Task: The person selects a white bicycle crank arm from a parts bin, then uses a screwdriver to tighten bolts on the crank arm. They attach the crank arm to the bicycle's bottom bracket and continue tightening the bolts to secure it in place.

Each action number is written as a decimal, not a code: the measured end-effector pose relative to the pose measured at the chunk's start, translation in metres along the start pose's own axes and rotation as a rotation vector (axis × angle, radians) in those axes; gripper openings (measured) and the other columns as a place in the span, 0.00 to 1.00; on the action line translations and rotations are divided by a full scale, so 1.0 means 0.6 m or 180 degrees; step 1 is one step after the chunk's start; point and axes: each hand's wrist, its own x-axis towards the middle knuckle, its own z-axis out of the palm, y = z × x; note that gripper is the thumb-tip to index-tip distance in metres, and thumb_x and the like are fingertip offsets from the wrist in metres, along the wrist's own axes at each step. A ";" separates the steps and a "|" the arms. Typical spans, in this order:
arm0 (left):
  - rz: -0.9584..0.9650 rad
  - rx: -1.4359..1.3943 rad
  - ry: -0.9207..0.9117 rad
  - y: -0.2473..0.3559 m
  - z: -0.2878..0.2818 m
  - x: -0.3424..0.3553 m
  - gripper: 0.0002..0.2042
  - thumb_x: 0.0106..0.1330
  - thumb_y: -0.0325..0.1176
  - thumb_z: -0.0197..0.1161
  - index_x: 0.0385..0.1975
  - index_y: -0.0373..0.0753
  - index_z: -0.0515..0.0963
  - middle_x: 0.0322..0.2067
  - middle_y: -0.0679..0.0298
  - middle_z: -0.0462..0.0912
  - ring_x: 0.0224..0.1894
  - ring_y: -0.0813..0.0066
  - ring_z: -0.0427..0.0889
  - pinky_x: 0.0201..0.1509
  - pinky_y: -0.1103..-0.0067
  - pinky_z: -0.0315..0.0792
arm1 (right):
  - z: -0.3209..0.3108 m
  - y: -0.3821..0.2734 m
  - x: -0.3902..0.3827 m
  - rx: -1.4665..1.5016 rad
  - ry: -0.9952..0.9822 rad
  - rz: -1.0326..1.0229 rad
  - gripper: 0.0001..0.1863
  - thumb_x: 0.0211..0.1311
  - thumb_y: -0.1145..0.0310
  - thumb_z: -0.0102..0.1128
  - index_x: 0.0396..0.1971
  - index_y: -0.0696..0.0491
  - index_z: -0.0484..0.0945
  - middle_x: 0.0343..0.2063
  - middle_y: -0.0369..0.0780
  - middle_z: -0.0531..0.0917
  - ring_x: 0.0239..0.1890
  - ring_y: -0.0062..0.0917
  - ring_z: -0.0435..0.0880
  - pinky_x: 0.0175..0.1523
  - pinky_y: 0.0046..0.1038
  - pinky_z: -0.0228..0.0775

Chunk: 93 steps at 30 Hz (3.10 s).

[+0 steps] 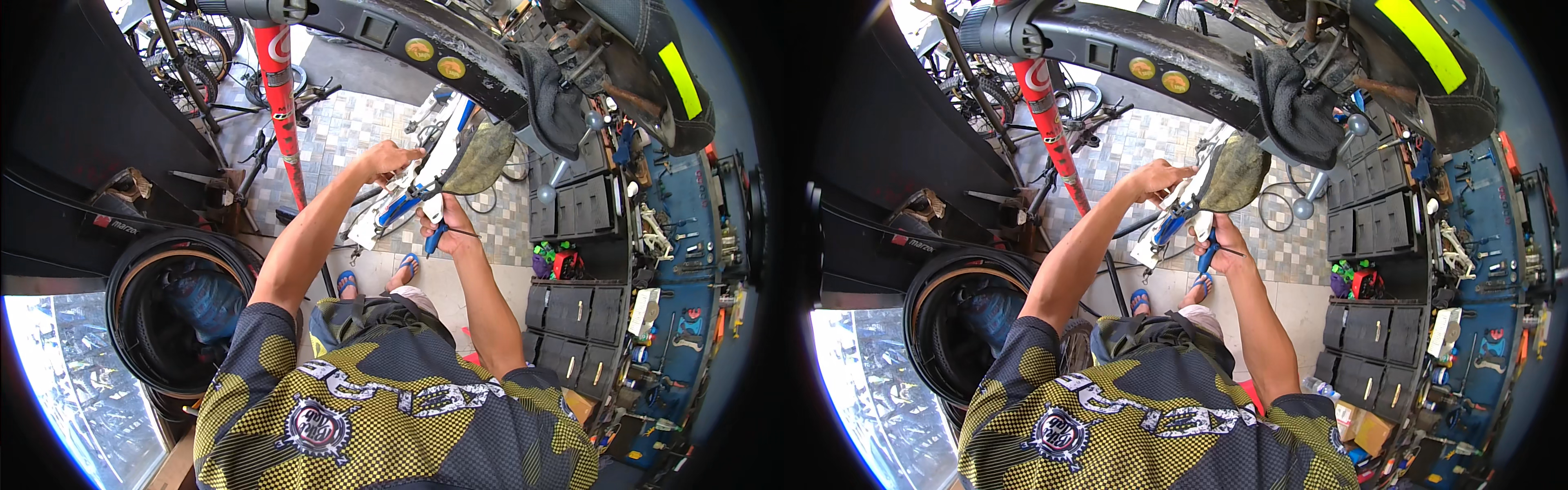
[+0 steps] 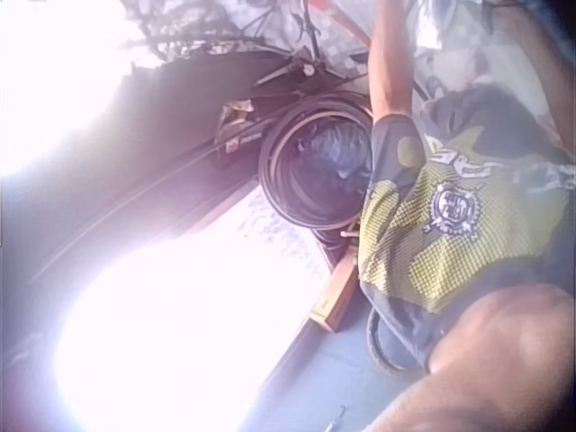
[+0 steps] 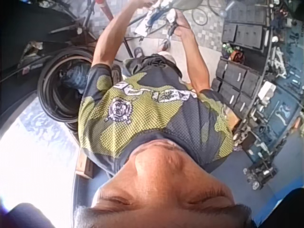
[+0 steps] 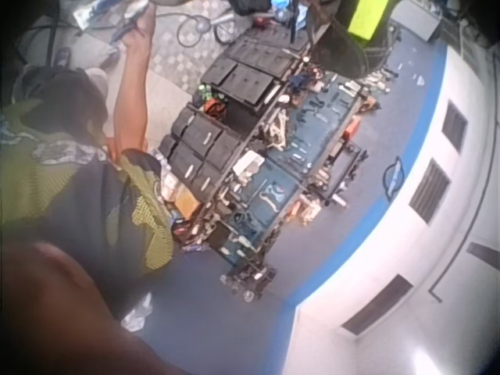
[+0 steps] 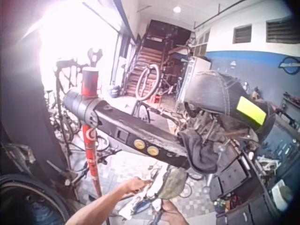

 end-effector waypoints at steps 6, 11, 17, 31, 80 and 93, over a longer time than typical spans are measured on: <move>0.0113 -0.0204 -0.0073 -0.010 -0.010 -0.004 0.36 0.63 0.64 0.71 0.45 0.27 0.84 0.33 0.56 0.84 0.33 0.66 0.84 0.36 0.71 0.79 | -0.001 0.008 -0.007 -0.0078 -0.0014 -0.0218 0.22 0.73 0.42 0.59 0.45 0.48 0.82 0.30 0.42 0.86 0.18 0.18 0.74 0.27 0.25 0.69; 0.0264 -0.0450 -0.0130 -0.024 -0.011 0.001 0.34 0.63 0.59 0.73 0.44 0.25 0.83 0.34 0.58 0.82 0.29 0.72 0.78 0.30 0.74 0.74 | 0.002 0.010 -0.012 -0.0057 -0.0101 -0.0289 0.22 0.74 0.44 0.60 0.47 0.48 0.82 0.31 0.43 0.87 0.18 0.18 0.75 0.26 0.24 0.69; 0.0555 -0.0796 -0.0446 -0.067 -0.020 -0.021 0.21 0.76 0.35 0.62 0.60 0.23 0.78 0.49 0.53 0.87 0.46 0.74 0.86 0.49 0.78 0.80 | 0.011 0.006 -0.015 -0.0068 -0.0004 -0.0272 0.20 0.73 0.44 0.61 0.42 0.48 0.82 0.29 0.42 0.85 0.17 0.17 0.74 0.25 0.24 0.68; 0.0713 -0.2516 -0.0402 -0.121 0.051 -0.030 0.19 0.83 0.36 0.49 0.65 0.32 0.74 0.58 0.56 0.83 0.57 0.65 0.82 0.65 0.68 0.74 | 0.027 -0.014 -0.004 -0.0227 0.0606 0.0052 0.23 0.74 0.38 0.57 0.36 0.45 0.78 0.26 0.34 0.78 0.24 0.20 0.75 0.25 0.26 0.64; 0.0747 -0.2552 0.0010 -0.112 0.090 -0.044 0.17 0.76 0.33 0.46 0.49 0.27 0.80 0.35 0.51 0.86 0.29 0.63 0.88 0.29 0.67 0.86 | 0.009 -0.056 0.020 -0.2124 0.0154 -0.0308 0.31 0.81 0.42 0.43 0.45 0.58 0.80 0.20 0.41 0.80 0.14 0.19 0.70 0.18 0.24 0.66; 0.1156 -0.2998 0.0506 -0.138 0.107 -0.052 0.18 0.80 0.38 0.54 0.48 0.26 0.82 0.36 0.54 0.88 0.32 0.66 0.89 0.33 0.68 0.86 | 0.011 -0.039 0.035 -0.1920 -0.0021 -0.0740 0.33 0.77 0.38 0.46 0.40 0.58 0.81 0.24 0.47 0.86 0.14 0.21 0.76 0.16 0.25 0.69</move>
